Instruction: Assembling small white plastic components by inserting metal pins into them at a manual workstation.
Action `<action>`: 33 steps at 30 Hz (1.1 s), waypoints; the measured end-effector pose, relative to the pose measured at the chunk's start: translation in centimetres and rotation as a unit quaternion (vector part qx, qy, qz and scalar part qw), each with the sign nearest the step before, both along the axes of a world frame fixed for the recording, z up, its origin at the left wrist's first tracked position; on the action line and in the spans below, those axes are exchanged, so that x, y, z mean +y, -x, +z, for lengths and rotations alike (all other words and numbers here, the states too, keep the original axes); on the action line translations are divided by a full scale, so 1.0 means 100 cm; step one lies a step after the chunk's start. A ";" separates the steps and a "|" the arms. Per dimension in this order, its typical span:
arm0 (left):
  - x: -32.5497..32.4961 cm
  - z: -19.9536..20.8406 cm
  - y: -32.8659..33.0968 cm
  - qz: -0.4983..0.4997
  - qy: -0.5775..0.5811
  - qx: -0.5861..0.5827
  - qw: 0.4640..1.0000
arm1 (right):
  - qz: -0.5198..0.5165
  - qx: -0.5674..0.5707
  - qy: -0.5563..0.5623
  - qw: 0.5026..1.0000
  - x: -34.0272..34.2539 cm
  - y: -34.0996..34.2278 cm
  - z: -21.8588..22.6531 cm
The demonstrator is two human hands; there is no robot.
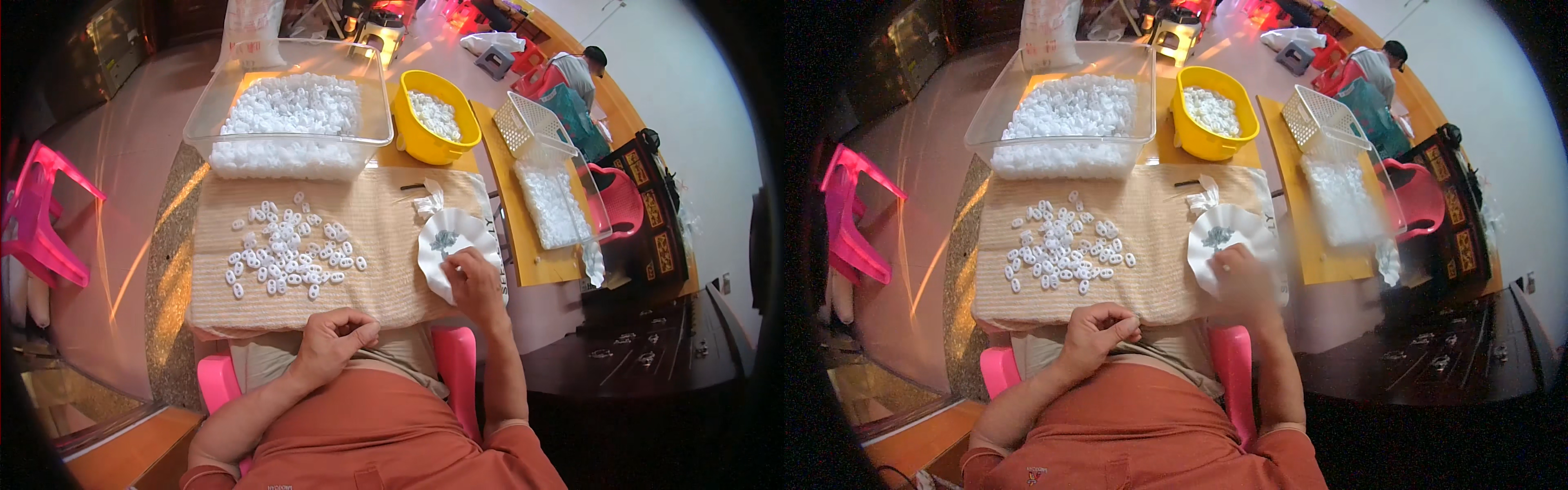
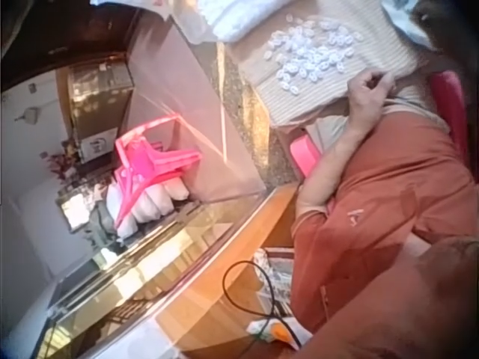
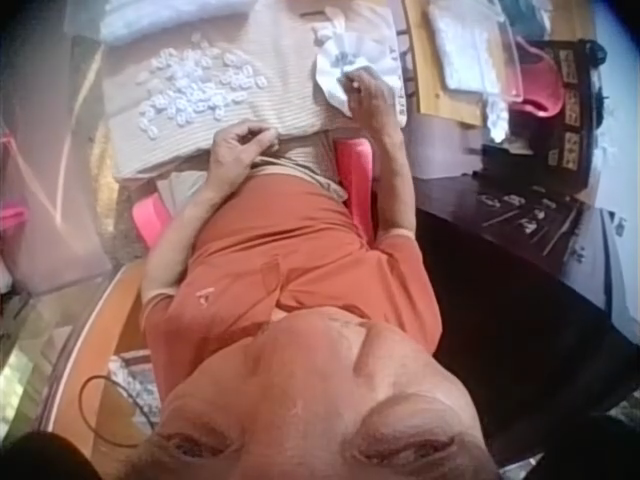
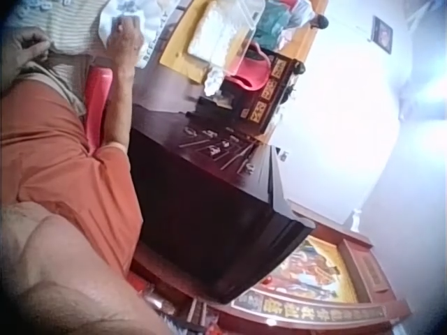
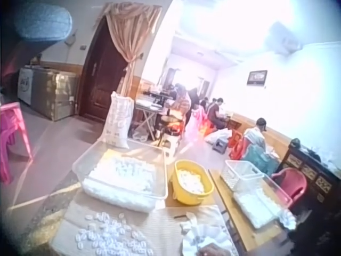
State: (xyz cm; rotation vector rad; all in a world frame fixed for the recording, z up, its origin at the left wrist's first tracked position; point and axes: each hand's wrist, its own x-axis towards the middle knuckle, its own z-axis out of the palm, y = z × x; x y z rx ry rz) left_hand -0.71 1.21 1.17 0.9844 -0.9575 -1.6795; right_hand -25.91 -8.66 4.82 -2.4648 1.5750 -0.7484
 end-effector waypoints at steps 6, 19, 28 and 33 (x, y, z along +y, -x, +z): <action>-0.001 -0.001 -0.001 -0.019 -0.015 0.049 0.999 | 0.254 -0.295 -0.241 0.889 0.041 -0.057 0.000; 0.001 -0.008 0.000 -0.018 -0.104 0.173 0.979 | 0.278 -0.340 -0.273 0.856 0.041 -0.064 -0.013; -0.005 -0.004 -0.003 0.008 -0.144 0.157 0.977 | 0.220 -0.380 -0.297 0.848 0.041 -0.061 -0.029; -0.007 -0.008 -0.003 0.029 -0.153 0.194 0.969 | 0.204 -0.393 -0.314 0.840 0.040 -0.061 -0.039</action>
